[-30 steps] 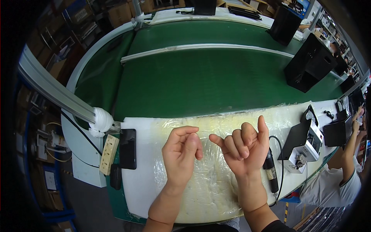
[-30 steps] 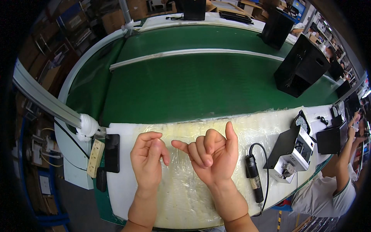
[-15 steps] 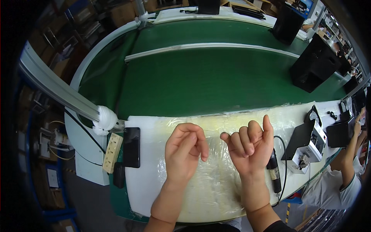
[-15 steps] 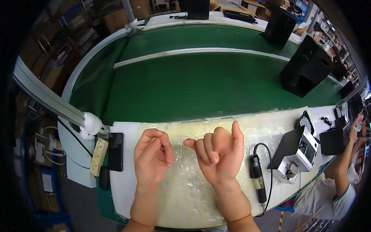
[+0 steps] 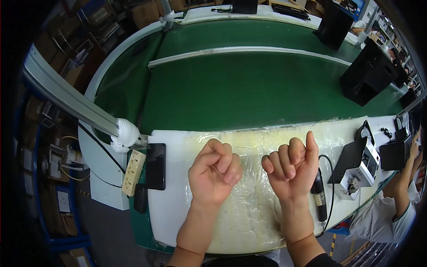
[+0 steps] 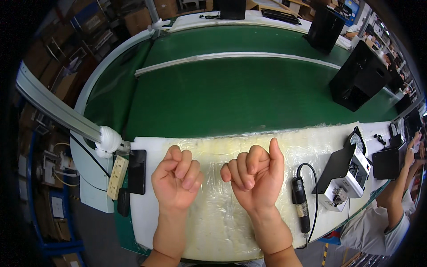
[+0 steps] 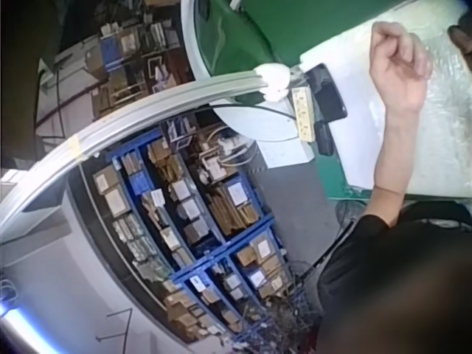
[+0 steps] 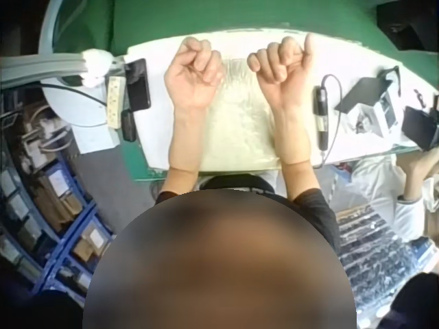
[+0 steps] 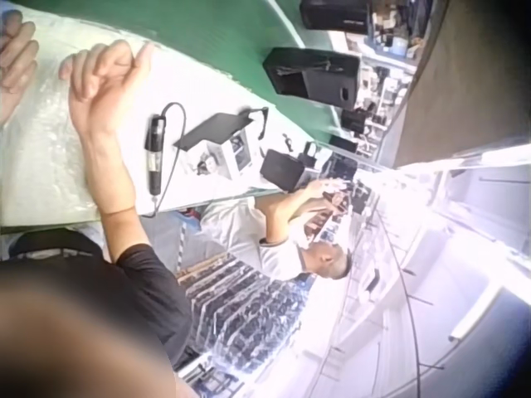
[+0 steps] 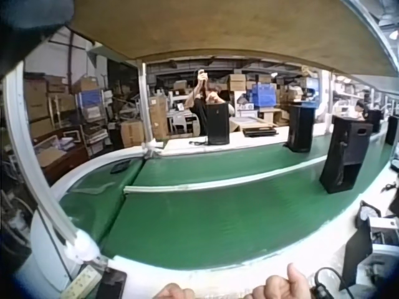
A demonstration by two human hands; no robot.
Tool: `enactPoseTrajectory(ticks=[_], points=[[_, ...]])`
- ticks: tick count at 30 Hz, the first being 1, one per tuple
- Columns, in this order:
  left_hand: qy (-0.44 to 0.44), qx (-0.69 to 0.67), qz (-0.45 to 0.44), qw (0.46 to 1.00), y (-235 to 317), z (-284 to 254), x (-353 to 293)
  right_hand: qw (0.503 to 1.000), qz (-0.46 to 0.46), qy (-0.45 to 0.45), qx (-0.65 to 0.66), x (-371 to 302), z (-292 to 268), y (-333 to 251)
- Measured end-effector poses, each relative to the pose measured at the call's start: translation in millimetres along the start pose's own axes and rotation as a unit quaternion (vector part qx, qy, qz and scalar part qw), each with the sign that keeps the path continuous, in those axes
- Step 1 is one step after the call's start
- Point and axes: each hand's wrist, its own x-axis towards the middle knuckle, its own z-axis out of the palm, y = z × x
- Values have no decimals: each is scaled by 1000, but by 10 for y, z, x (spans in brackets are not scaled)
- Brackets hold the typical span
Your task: Assembling electronic enclosures by driving screws into a metal or plastic chassis using an electric screwdriver on an assembly line.
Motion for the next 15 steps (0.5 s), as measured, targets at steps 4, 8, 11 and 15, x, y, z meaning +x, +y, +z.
enactPoseTrajectory(ticks=[4,8,11,15], points=[[-2,9,-5,1000,-2,-9,2,999,25,-39,16,4,-75,-26],[46,176,16,983,-86,113,-26,997,56,-34,49,32,-93,-48],[16,299,52,953,-174,128,-55,984,110,-44,129,73,-161,-60],[18,388,60,920,-243,172,-60,980,122,-60,147,83,-190,-85]])
